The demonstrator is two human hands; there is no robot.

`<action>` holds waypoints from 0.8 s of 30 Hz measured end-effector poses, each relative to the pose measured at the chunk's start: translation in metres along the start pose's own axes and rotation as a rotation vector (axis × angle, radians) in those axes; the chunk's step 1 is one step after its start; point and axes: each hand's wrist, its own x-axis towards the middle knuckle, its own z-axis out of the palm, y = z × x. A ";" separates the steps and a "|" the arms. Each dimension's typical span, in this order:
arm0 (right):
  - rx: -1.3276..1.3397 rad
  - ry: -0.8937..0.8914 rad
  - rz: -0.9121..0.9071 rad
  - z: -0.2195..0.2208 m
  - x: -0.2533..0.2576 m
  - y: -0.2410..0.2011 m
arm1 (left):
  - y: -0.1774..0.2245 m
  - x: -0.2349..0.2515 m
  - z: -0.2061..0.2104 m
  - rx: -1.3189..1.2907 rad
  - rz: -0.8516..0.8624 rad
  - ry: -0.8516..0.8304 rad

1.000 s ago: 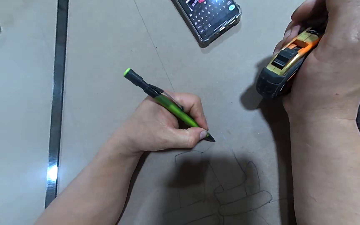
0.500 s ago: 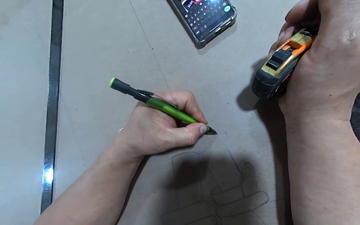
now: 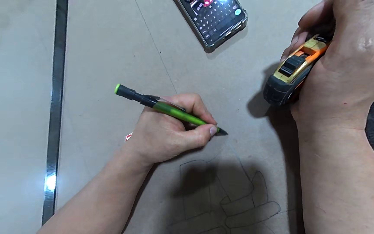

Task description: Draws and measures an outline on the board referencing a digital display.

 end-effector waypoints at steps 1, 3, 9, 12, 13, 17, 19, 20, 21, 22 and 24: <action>-0.009 0.002 0.000 0.000 0.000 0.000 | 0.001 0.000 0.002 0.003 -0.020 0.055; -0.016 0.005 0.001 0.000 0.000 0.000 | 0.002 0.001 0.004 0.007 -0.033 0.122; -0.021 -0.001 0.004 -0.001 0.000 -0.001 | -0.002 0.000 -0.002 -0.007 0.040 -0.052; -0.010 0.010 0.011 0.001 -0.001 -0.002 | -0.003 0.000 0.001 -0.058 0.011 0.121; -0.008 0.018 0.011 0.001 -0.001 -0.003 | -0.004 0.002 0.002 -0.094 0.020 0.190; -0.044 0.000 0.024 -0.001 -0.001 -0.003 | -0.004 0.006 0.005 -0.155 0.035 0.317; -0.093 -0.015 0.050 -0.002 -0.006 -0.005 | -0.001 0.003 0.009 -0.169 -0.016 0.374; -0.128 -0.023 0.066 -0.003 -0.007 -0.007 | 0.000 0.002 0.011 -0.172 -0.051 0.401; -0.165 -0.027 0.088 -0.004 -0.009 -0.010 | -0.002 0.000 0.013 -0.163 -0.088 0.409; -0.199 -0.031 0.120 -0.006 -0.012 -0.013 | -0.004 -0.003 0.015 -0.145 -0.140 0.405; -0.214 0.001 0.159 -0.011 -0.013 -0.014 | -0.010 -0.001 0.019 -0.082 -0.221 0.413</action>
